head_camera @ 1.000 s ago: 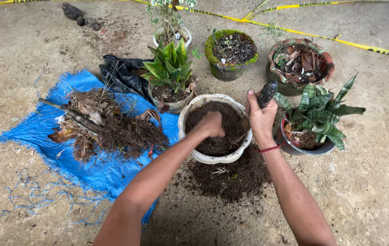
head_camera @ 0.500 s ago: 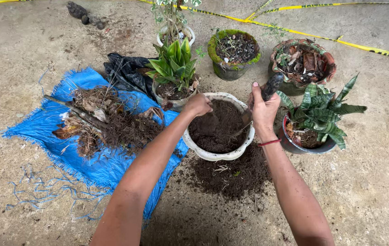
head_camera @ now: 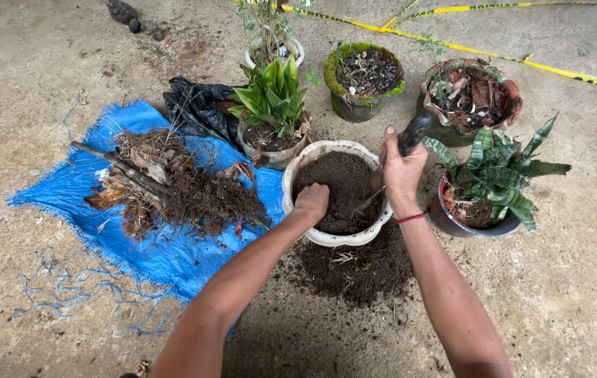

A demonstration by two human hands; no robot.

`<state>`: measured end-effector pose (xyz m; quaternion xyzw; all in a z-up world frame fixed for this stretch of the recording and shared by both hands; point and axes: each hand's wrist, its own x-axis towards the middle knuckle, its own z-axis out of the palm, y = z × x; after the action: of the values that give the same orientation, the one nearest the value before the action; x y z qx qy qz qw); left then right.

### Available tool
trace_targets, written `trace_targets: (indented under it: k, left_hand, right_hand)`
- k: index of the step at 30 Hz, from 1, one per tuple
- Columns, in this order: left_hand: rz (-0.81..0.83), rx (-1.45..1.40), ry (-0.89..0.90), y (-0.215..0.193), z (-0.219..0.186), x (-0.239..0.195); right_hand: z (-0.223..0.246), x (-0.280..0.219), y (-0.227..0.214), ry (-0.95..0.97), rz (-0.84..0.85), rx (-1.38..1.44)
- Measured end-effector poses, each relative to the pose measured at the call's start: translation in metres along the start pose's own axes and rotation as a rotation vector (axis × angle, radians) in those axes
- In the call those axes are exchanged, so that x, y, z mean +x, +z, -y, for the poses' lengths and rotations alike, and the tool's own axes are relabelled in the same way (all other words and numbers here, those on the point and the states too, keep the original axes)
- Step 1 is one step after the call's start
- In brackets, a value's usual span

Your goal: The person prepares soil in a white plastic pot by hand, breaking up clumps and smoothing the surface. They then use a small hand trowel to dig a hole in the center of the soil, preparing the pot for planting.

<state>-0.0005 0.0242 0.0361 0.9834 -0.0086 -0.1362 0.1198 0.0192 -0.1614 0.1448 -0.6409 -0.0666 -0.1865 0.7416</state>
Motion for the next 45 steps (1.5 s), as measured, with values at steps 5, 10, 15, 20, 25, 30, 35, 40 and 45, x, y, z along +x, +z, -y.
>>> trace_targets:
  k: [5,10,15,20,25,30,35,40,45]
  left_hand:
    - [-0.018,-0.381,0.066,-0.057,0.01,0.002]
    - [0.109,-0.531,-0.03,-0.079,0.028,0.008]
    - [-0.263,0.125,-0.024,0.034,0.023,0.017]
    - [-0.273,-0.141,0.005,0.037,0.006,0.005]
    - [-0.201,-0.365,-0.006,-0.067,0.033,-0.012]
    - [-0.236,0.097,-0.047,-0.13,0.137,-0.028]
    - [-0.427,0.135,-0.104,-0.128,0.161,-0.026]
    - [0.095,-0.186,0.036,-0.047,0.012,-0.014]
    - [-0.285,0.355,0.475,0.05,-0.046,0.005]
  right_hand:
    - [-0.006,-0.002,-0.004,0.002,-0.009,0.024]
    - [0.003,0.007,0.003,0.033,-0.043,0.053]
    - [0.003,0.006,0.006,0.005,-0.021,0.049]
    - [0.006,0.012,0.005,0.003,-0.025,0.148]
    - [0.012,0.015,0.004,0.017,-0.104,0.001]
    - [0.008,0.01,-0.009,0.064,0.044,0.07]
    - [0.012,0.013,-0.022,0.001,0.03,0.017]
    - [0.0,0.011,-0.014,0.031,-0.038,0.055]
    - [-0.012,0.012,-0.03,0.02,-0.028,-0.013]
